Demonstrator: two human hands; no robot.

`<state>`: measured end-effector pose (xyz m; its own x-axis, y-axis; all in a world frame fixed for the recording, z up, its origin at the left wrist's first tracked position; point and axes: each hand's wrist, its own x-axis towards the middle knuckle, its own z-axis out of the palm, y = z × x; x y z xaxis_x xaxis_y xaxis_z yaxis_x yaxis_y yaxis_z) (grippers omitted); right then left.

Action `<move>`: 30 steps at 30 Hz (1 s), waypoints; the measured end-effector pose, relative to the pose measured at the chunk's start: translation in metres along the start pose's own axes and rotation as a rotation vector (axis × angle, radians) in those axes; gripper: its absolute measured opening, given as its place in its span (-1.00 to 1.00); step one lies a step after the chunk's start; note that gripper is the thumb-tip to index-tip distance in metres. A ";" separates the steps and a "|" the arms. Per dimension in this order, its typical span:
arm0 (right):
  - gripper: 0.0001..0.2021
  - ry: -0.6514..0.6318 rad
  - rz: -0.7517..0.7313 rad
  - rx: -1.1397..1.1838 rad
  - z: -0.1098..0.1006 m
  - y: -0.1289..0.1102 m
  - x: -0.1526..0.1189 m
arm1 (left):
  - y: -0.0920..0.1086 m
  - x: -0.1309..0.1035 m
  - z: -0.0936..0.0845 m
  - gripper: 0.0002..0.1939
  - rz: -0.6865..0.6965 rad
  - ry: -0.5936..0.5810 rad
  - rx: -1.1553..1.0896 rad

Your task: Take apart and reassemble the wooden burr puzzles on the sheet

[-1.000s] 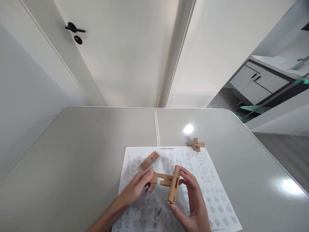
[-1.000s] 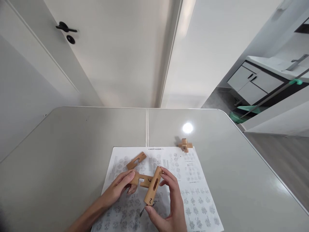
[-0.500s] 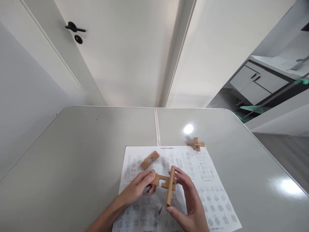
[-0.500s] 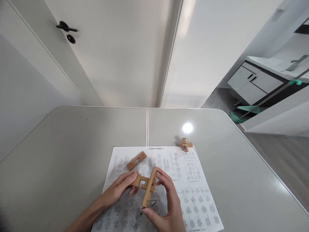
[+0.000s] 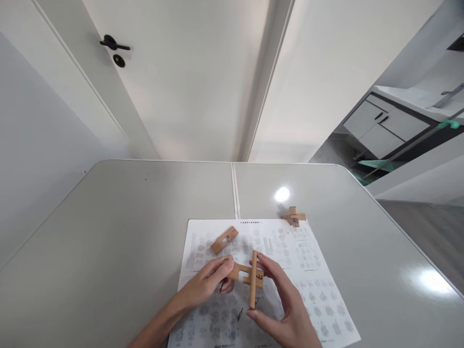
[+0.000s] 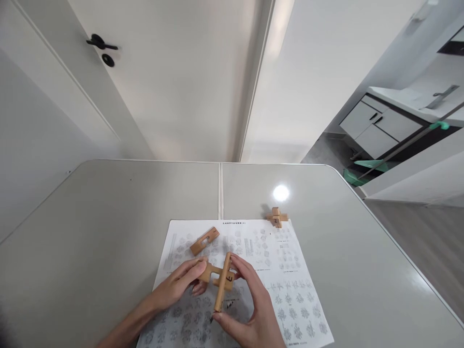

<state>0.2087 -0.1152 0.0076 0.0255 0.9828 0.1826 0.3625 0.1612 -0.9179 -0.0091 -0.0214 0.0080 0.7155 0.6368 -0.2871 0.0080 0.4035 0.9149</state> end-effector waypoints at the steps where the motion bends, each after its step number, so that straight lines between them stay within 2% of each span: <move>1: -0.25 -0.002 0.006 0.004 0.000 0.000 0.000 | 0.001 0.000 0.001 -0.49 -0.008 0.005 0.013; 9: -0.23 0.028 -0.012 -0.029 0.000 0.002 -0.001 | 0.003 -0.002 0.005 -0.49 -0.016 0.037 0.041; 13: -0.22 -0.023 -0.048 -0.017 -0.004 0.003 0.000 | 0.003 -0.003 0.006 -0.48 -0.049 0.027 -0.010; 17: -0.25 -0.035 -0.048 0.006 -0.001 0.002 0.000 | 0.005 -0.004 0.010 -0.50 -0.072 0.033 0.049; 21: -0.27 -0.045 0.033 0.111 0.012 -0.002 -0.003 | 0.007 -0.005 0.017 -0.54 -0.076 0.005 0.130; 24: -0.19 0.018 0.143 0.196 0.020 -0.004 -0.006 | 0.008 -0.006 0.018 -0.54 -0.069 0.007 0.137; 26: -0.19 0.040 0.160 0.222 0.021 -0.004 -0.006 | 0.007 -0.006 0.018 -0.53 -0.063 0.012 0.130; 30: -0.20 -0.011 0.135 0.178 0.019 -0.006 -0.003 | 0.004 -0.007 0.017 -0.52 -0.053 0.030 0.111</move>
<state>0.1888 -0.1178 0.0056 0.0525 0.9973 0.0506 0.1863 0.0400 -0.9817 -0.0024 -0.0349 0.0186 0.6907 0.6369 -0.3426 0.1238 0.3626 0.9237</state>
